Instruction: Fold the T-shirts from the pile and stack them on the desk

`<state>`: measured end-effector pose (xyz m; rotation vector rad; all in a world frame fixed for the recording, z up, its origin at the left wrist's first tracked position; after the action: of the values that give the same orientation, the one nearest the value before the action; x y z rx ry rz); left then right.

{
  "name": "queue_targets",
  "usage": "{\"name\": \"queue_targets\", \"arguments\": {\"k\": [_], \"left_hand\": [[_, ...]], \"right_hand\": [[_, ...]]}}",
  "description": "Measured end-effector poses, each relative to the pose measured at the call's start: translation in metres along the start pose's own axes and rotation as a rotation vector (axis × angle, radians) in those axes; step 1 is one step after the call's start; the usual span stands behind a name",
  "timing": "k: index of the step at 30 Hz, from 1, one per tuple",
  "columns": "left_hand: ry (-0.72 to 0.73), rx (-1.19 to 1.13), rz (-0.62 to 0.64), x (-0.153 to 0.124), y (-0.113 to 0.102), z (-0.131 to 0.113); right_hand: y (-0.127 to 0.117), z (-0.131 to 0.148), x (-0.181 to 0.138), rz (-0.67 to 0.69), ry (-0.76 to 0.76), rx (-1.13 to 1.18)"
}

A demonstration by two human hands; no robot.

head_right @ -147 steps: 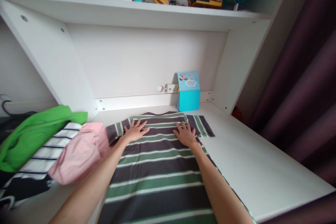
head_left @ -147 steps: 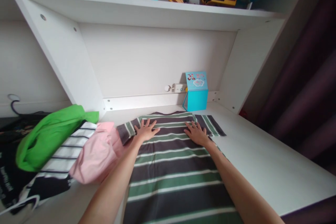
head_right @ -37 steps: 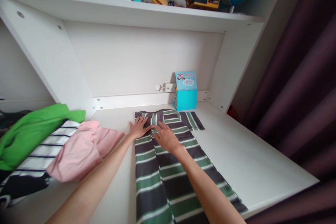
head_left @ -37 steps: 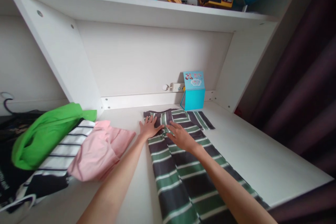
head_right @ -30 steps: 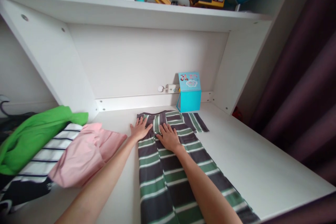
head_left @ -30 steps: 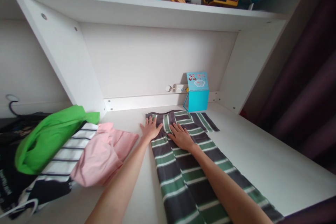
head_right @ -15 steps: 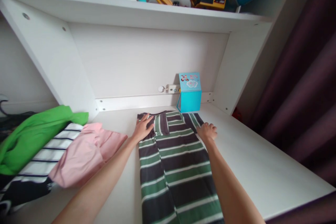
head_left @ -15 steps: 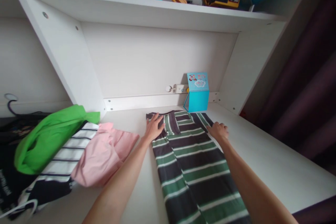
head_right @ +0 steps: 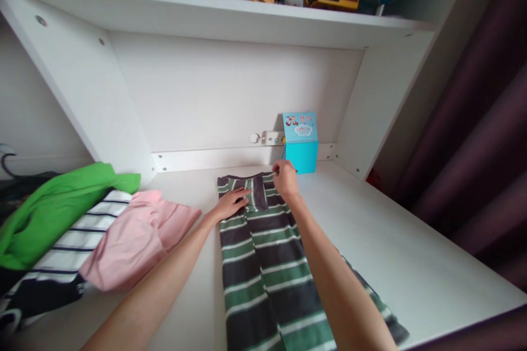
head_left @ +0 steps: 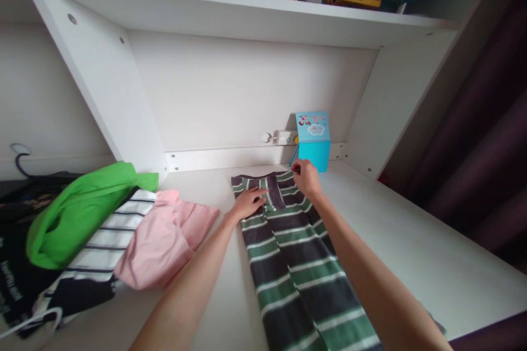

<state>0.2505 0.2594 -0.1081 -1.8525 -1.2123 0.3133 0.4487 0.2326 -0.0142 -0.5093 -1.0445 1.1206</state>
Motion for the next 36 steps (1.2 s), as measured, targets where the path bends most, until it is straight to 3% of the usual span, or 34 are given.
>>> {"name": "queue_targets", "arguments": {"k": [4,6,8,11,16,19,21,23,26,30,32,36], "left_hand": [[-0.225,-0.372,-0.273,0.003,-0.011,0.020],[-0.262,-0.449,-0.340,0.003,-0.014,0.026],[-0.263,-0.498,-0.329,0.003,-0.014,0.027],[-0.211,-0.433,-0.297,0.001,-0.013,0.023],[-0.048,-0.114,-0.254,0.000,-0.010,0.012],[-0.042,-0.055,-0.262,0.003,-0.009,0.013],[-0.077,-0.086,-0.287,0.004,-0.010,0.016],[-0.115,-0.120,-0.319,0.005,-0.011,0.019],[-0.152,-0.135,-0.358,0.005,-0.012,0.022],[-0.182,-0.141,-0.422,0.004,-0.014,0.026],[-0.188,-0.142,-0.466,0.004,-0.016,0.027],[-0.171,-0.146,-0.530,0.002,-0.020,0.024]], "right_hand": [[0.044,0.075,-0.031,0.205,-0.374,-0.007],[0.059,0.092,-0.055,0.322,-0.508,-0.011],[0.059,0.093,-0.078,0.388,-0.572,-0.021],[0.032,0.071,-0.108,0.423,-0.504,-0.088],[-0.042,-0.008,-0.168,0.492,-0.187,-0.109],[-0.069,-0.055,-0.206,0.530,-0.002,-0.100],[-0.078,-0.071,-0.225,0.511,0.069,-0.114],[-0.085,-0.071,-0.235,0.449,0.071,-0.109],[-0.095,-0.041,-0.244,0.431,-0.010,-0.038],[-0.103,0.005,-0.252,0.715,-0.109,0.179],[-0.101,0.014,-0.248,0.771,-0.121,0.256],[-0.073,-0.002,-0.222,0.479,-0.115,0.082]]}}
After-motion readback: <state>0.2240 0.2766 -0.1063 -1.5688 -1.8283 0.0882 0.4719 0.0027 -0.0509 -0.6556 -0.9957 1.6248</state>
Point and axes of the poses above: each hand's wrist, its own x-axis towards the middle knuckle, its own y-axis out of the palm, z = x × y, the point moved 4 cm from there along x, towards the middle knuckle, and after that the axes turned 4 degrees about -y, right-handed, at the moved point
